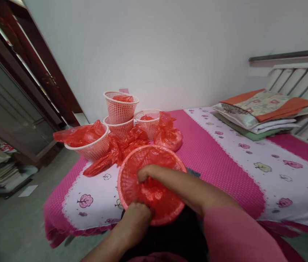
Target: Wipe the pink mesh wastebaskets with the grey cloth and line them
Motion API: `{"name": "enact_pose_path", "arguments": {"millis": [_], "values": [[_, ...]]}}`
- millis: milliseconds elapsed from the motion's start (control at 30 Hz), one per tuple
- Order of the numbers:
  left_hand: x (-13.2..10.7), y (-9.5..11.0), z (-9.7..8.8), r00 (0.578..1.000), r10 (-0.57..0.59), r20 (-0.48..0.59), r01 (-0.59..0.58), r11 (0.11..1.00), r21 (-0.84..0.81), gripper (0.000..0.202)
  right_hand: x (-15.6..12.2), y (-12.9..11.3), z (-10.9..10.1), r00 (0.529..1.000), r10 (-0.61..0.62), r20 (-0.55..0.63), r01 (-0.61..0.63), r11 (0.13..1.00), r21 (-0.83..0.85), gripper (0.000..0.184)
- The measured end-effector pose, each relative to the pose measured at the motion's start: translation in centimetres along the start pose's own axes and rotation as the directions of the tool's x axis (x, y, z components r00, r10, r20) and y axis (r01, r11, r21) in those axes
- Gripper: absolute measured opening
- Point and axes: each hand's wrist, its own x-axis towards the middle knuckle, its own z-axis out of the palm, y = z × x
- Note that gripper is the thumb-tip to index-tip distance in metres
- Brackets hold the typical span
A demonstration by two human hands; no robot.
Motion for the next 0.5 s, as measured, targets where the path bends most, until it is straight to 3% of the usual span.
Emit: {"name": "enact_pose_path", "arguments": {"millis": [100, 167, 233, 300, 400, 500], "values": [[-0.2, -0.1, 0.3, 1.0, 0.004, -0.006, -0.004, 1.0, 0.007, 0.028, 4.2, 0.1, -2.2, 0.928, -0.012, 0.371, 0.017, 1.0, -0.011, 0.031], [-0.4, -0.1, 0.5, 1.0, 0.0, -0.018, 0.0, 1.0, 0.005, 0.03, 5.5, 0.8, -4.1, 0.872, -0.025, 0.489, 0.033, 0.999, -0.008, 0.026], [-0.5, -0.1, 0.6, 1.0, 0.001, -0.031, -0.001, 1.0, 0.01, 0.03, 5.8, 1.3, -5.6, 0.844, -0.043, 0.535, 0.048, 0.999, 0.005, 0.021], [-0.6, 0.1, 0.5, 0.999, 0.006, -0.035, -0.005, 1.0, 0.025, 0.031, 5.4, 1.4, -6.1, 0.842, -0.054, 0.537, 0.054, 0.998, 0.015, 0.019], [-0.6, 0.1, 0.4, 0.999, 0.011, -0.031, -0.009, 0.999, 0.051, 0.03, 4.0, 1.1, -4.6, 0.881, -0.03, 0.473, 0.028, 1.0, 0.01, 0.025], [-0.6, -0.1, 0.7, 0.998, 0.026, -0.055, -0.023, 0.998, 0.061, 0.031, 2.1, 0.9, -2.2, 0.976, 0.049, 0.213, -0.05, 0.999, -0.001, 0.03]]}}
